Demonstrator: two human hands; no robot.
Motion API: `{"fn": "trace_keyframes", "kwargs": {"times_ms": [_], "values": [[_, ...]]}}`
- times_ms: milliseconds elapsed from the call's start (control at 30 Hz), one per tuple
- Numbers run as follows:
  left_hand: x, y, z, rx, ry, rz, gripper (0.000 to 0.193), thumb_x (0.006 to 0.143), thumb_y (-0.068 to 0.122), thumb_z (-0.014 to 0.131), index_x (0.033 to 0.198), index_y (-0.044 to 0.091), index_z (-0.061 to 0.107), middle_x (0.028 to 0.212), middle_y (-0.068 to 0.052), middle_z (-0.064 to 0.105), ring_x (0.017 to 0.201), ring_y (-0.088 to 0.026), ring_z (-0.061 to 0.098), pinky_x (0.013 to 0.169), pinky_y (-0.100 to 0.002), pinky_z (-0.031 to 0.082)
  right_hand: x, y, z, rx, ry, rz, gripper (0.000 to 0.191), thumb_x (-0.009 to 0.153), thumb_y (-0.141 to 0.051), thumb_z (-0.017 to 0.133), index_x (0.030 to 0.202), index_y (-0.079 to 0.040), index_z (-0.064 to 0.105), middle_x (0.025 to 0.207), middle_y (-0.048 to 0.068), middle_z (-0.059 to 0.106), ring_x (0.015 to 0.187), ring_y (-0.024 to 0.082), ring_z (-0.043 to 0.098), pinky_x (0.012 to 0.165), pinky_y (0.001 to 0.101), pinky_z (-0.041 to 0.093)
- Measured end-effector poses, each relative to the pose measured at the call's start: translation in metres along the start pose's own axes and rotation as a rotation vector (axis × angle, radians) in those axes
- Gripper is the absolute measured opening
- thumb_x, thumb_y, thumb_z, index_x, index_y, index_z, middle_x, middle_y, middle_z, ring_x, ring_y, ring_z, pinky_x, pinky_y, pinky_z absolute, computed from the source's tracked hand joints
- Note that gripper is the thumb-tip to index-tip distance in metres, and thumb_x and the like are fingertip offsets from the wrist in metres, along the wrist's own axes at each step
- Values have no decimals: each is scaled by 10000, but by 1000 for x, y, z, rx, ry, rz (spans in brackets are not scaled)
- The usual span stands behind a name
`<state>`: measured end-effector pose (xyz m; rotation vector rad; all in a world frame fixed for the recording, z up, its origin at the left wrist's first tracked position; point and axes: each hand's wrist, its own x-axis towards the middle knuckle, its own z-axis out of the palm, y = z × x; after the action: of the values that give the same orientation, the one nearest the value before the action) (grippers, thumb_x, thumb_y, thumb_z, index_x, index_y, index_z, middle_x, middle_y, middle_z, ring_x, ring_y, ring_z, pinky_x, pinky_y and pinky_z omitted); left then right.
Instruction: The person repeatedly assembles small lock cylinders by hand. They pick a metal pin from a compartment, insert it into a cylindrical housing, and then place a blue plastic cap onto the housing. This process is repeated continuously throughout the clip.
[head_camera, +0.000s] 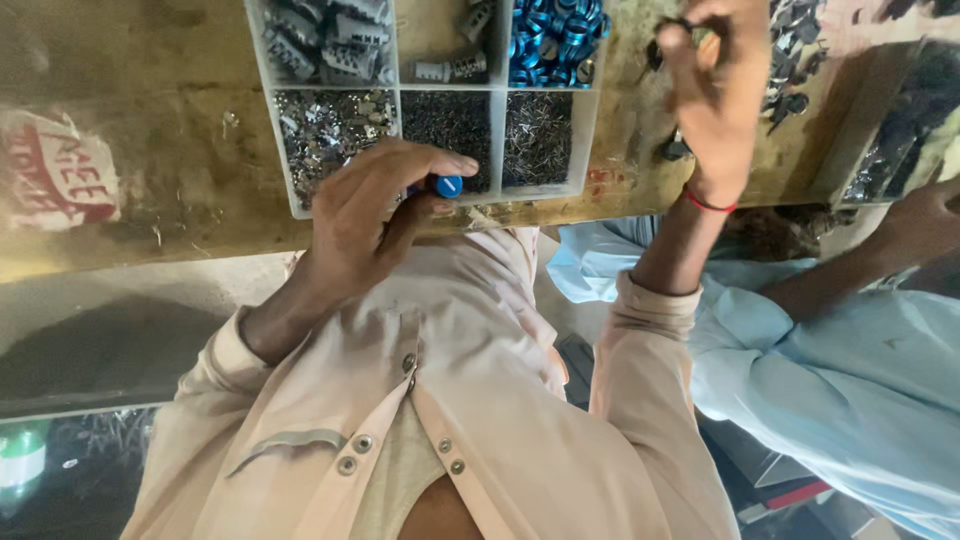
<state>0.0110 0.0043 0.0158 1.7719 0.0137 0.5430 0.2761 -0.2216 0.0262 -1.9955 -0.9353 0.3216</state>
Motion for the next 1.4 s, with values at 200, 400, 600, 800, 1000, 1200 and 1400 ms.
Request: {"fn": "trace_keyframes", "kwargs": {"times_ms": [200,400,600,800,1000,1200,1400], "values": [[-3,-3,8,-50,-58,30,380,972,-83,781,1290,-9,586,1102,-125,706,960,-253,725,808,-373,595,-50,-75,31,289,-101,109,127,1149,-71,464,1131,-19,578,872,70,626,649,133,527,599,266,427],[-4,2,5,52,-78,125,405,972,-56,793,1309,-34,570,1139,-157,687,997,-290,710,839,-391,602,-75,-97,76,-56,-239,-215,272,1099,89,565,1315,-19,441,1057,164,624,770,271,620,675,346,488],[-3,7,-2,135,-89,134,402,975,-25,792,1317,-48,582,1139,-159,688,992,-293,706,838,-406,602,-59,-113,69,-52,-180,-274,390,1045,158,546,1339,-44,389,1069,188,622,736,268,609,642,359,502],[-4,3,10,-50,-176,44,372,983,18,797,1289,0,587,1122,-143,707,955,-266,730,818,-380,614,-60,-123,69,-415,-370,-377,639,943,40,750,1467,-92,410,844,81,488,703,288,564,583,435,454],[-8,-1,24,-190,-43,-211,597,996,51,780,1483,2,438,1211,-144,722,1018,-213,766,878,-314,659,-66,-110,48,-124,-565,-129,755,1022,-6,690,1620,-65,233,1166,227,574,909,373,599,738,450,496],[-11,1,-10,275,47,-193,295,1041,69,765,1288,110,608,1088,-74,732,819,-166,734,657,-285,614,-53,-51,39,-642,261,156,515,1185,12,590,1593,4,275,1285,136,593,1202,282,612,1169,441,439],[-18,17,-23,742,-59,-318,129,1000,147,735,1109,125,668,1013,-45,654,779,-240,703,572,-390,517,-48,-58,35,-549,76,30,313,1087,62,615,1387,-23,587,1358,166,619,1256,322,590,1063,408,498]]}}
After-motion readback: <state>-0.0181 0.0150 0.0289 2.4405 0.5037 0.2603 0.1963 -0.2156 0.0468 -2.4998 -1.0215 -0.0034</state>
